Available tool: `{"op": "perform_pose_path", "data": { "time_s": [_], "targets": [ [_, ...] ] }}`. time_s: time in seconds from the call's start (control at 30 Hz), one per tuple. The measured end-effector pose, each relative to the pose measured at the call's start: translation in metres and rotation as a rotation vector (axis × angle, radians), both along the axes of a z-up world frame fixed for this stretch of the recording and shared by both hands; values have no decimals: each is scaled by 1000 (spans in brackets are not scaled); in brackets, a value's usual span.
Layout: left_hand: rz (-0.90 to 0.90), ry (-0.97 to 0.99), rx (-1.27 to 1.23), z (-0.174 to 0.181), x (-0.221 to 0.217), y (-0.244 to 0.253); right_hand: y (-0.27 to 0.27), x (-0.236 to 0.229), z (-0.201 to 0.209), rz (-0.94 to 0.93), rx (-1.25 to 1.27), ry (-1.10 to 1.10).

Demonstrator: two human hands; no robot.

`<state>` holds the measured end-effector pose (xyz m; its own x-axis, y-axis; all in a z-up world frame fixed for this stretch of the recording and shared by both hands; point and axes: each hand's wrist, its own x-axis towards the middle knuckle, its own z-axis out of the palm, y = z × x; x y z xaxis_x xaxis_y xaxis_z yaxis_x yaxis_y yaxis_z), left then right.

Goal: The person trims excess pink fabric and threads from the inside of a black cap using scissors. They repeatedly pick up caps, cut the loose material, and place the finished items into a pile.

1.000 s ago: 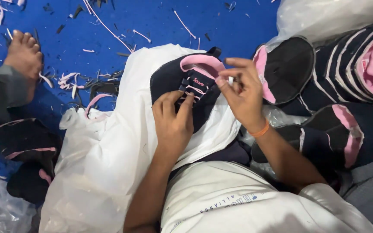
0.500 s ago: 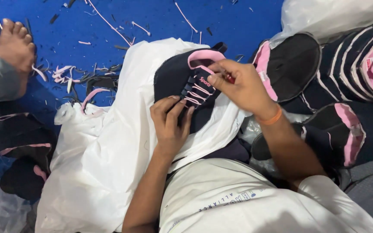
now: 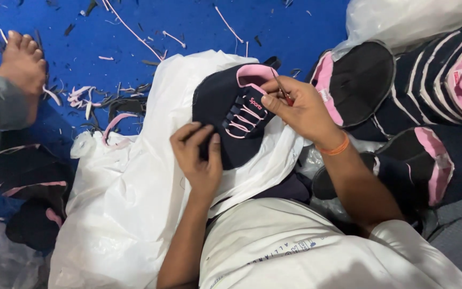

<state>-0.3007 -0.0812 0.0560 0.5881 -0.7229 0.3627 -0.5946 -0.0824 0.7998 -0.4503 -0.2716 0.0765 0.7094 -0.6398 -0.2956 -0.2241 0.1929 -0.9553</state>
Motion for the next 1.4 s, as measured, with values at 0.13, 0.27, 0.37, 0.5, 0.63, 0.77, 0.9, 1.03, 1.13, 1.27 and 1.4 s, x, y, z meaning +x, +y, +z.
{"op": "perform_pose_path", "data": {
  "time_s": [0.13,0.27,0.37,0.5,0.63,0.77,0.9,1.03,1.13,1.27,1.4],
  "targets": [
    [118,230,-47,13,2,-6,2,-3,-4,-17,-37,-55],
    [68,303,14,26,5,-7,3,-4,-1,-45,-22,-6],
    [109,-60,99,37,5,-8,5,-6,-1,-54,7,32],
    [-38,-341,188,52,0,-19,9,-5,2,-39,-198,33],
    [20,-313,221,45,-9,-25,12,-2,10,-27,-272,93],
    [21,-237,234,38,-11,-25,14,-3,7,-40,-288,110],
    [-44,-144,234,44,2,-23,14,-3,7,-50,-256,126],
    [-195,129,320,43,27,-2,15,-9,-9,-50,-334,140],
    [-47,493,307,35,34,5,15,-8,-6,-56,-322,129],
    [17,116,172,61,34,-18,17,-8,-2,-49,-377,79],
    [-31,115,124,62,36,-38,17,-10,-3,-44,-366,126]
  ]
}}
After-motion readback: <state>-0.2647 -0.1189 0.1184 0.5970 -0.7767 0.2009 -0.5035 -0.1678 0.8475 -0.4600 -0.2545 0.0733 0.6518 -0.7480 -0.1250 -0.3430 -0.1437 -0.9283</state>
